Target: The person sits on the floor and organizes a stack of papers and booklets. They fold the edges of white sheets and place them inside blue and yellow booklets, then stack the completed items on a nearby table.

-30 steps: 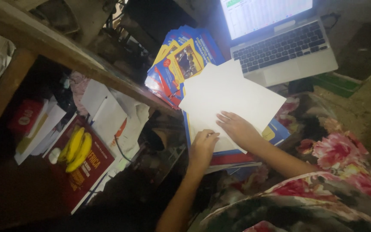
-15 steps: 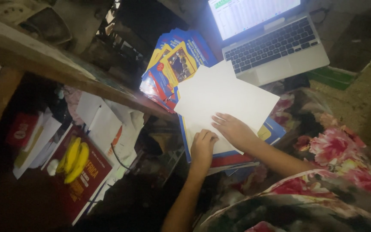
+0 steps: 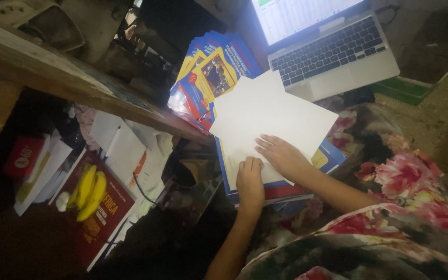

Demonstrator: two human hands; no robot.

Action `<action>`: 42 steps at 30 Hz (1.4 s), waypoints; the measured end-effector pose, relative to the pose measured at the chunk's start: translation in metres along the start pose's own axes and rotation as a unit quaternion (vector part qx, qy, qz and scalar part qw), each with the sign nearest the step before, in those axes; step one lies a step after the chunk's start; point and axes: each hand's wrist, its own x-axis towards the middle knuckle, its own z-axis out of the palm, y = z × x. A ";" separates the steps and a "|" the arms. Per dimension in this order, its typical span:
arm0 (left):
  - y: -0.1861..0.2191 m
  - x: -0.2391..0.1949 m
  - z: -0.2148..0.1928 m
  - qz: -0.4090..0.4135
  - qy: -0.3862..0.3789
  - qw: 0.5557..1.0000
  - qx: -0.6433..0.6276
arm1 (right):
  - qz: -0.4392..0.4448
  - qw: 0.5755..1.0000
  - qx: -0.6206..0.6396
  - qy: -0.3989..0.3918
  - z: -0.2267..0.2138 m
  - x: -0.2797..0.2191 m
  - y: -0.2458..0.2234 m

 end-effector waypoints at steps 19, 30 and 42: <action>0.003 -0.009 -0.004 -0.066 0.099 0.988 -0.099 | -0.026 0.999 -0.026 0.014 -0.009 0.000 -0.001; -0.005 0.008 -0.019 0.046 -0.017 0.999 -0.010 | -0.012 1.000 -0.018 -0.008 -0.007 0.002 0.000; -0.030 0.023 -0.002 0.238 0.061 0.964 0.107 | 0.010 1.000 -0.001 0.000 0.009 -0.002 0.003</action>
